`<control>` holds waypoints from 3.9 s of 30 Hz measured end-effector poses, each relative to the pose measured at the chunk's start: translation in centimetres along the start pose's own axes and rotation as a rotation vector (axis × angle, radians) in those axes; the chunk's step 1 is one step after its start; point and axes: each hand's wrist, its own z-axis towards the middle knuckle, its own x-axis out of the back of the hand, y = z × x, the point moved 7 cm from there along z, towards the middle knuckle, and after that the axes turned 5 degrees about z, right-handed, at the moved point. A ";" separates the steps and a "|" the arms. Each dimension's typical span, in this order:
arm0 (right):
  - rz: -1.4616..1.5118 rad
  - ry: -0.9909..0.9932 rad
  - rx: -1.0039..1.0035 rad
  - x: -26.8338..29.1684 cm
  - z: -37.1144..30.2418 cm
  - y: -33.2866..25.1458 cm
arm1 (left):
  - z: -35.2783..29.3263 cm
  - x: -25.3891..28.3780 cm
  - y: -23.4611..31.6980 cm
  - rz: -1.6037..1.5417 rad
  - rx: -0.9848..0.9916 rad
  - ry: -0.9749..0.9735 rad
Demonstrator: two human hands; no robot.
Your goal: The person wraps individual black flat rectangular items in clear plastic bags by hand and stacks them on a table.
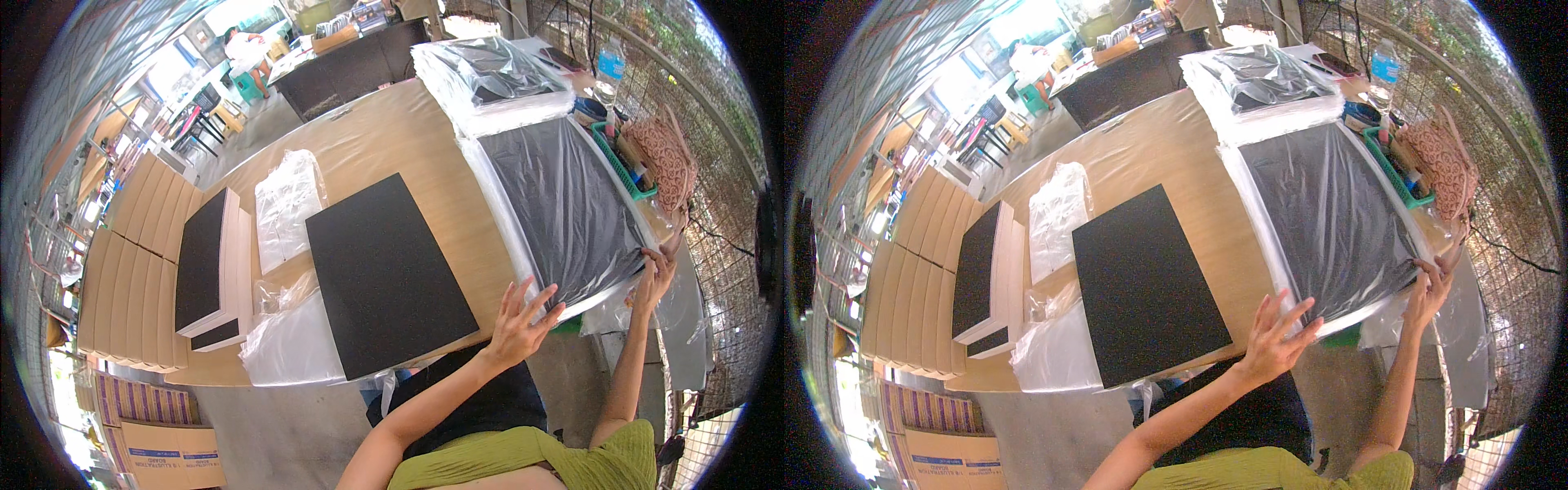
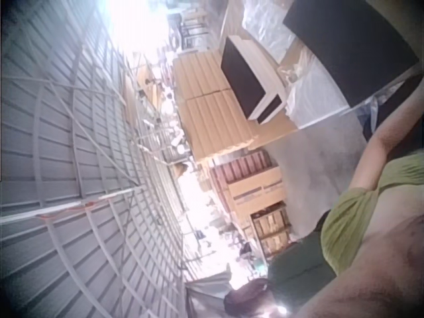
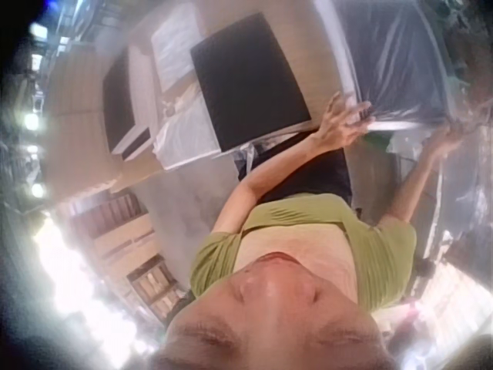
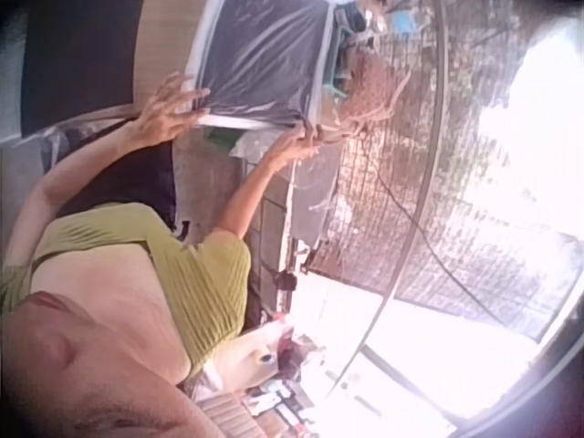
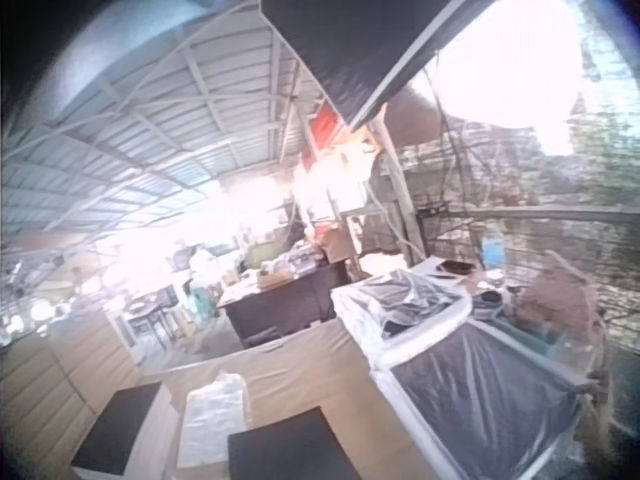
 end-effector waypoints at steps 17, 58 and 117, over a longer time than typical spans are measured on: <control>0.243 -0.016 -0.327 -3.9 -0.9 6.7 | -0.9 -1.3 -1.3 -0.381 0.200 -0.006; 1.344 -1.465 0.512 -15.3 -28.9 -58.6 | -20.6 43.7 -6.5 0.165 0.941 0.718; 1.881 -2.215 -0.291 -9.6 -21.8 -35.8 | -15.1 29.5 -2.5 -2.033 0.186 0.348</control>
